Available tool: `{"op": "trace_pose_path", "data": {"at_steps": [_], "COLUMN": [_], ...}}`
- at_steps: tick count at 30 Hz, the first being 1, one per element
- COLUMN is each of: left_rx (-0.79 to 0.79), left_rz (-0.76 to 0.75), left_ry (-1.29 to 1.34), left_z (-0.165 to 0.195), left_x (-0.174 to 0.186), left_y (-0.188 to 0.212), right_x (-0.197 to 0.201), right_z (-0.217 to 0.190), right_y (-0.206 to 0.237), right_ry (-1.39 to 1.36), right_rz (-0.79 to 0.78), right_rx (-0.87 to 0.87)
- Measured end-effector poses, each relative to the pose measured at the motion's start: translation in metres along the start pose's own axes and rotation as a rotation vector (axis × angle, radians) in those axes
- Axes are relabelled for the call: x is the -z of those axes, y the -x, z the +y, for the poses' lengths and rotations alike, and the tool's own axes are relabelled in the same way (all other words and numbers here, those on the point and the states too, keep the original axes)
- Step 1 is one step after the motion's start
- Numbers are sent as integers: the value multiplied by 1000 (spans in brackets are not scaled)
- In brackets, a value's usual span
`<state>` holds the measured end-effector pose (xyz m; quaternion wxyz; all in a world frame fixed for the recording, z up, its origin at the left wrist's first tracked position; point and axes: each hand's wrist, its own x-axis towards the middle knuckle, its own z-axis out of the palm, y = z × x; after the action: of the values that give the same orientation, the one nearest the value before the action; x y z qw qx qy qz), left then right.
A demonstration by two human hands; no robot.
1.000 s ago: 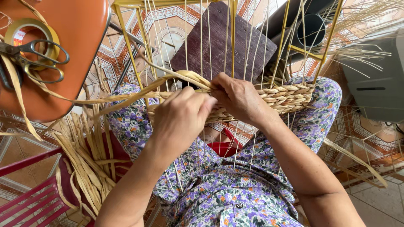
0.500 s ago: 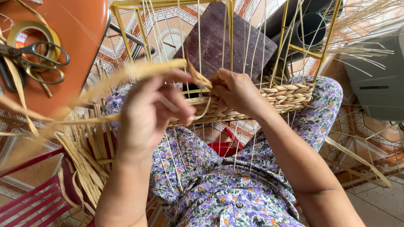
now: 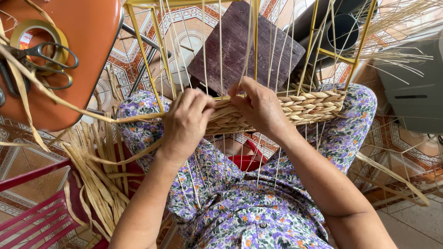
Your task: The person weaves a basket by hand, interlacing dried palm strips through a metal frame held between the legs. The person repeatedly pulls strips through the frame and tightens the weave to build up the basket wall.
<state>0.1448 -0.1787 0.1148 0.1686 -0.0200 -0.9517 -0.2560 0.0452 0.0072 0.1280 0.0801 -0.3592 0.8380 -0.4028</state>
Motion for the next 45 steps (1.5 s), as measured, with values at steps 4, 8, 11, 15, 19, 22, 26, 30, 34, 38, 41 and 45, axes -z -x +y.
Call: {"op": "trace_pose_path", "data": {"at_steps": [4, 8, 11, 15, 19, 22, 26, 30, 34, 38, 41, 45], "left_rx": [35, -73, -108, 12, -62, -144, -104, 339, 563, 236, 348, 299], "left_rz": [1, -173, -234, -367, -233, 59, 181, -378, -429, 69, -3, 82], "left_ry": [-186, -95, -201, 18, 28, -69, 59, 187, 870, 757, 1370, 1466], "left_z": [-1, 11, 16, 4, -9, 6, 42, 24, -12, -4, 7, 21], "left_x": [6, 4, 2, 25, 86, 131, 127, 45, -6, 10, 61, 100], "left_y": [17, 15, 9, 1, -7, -9, -13, -46, -53, -52, -40, -17], "right_x": [-7, 1, 16, 22, 2, -9, -14, -15, -8, 0, -2, -9], "right_z": [1, -1, -6, -11, -6, 3, 8, 7, 7, 6, 1, -5], "right_y": [1, -5, -4, 1, 0, -7, -9, -5, -3, -8, -16, -19], "right_ry": [5, -52, -41, -22, 56, 45, 28, 43, -159, -258, -242, 9], "right_rz": [-42, -58, -75, -23, -164, -160, -145, -100, -150, -201, -233, -263], "right_rx": [-201, -180, -280, -149, 175, 121, -13, 20, -62, -309, -391, -271]}}
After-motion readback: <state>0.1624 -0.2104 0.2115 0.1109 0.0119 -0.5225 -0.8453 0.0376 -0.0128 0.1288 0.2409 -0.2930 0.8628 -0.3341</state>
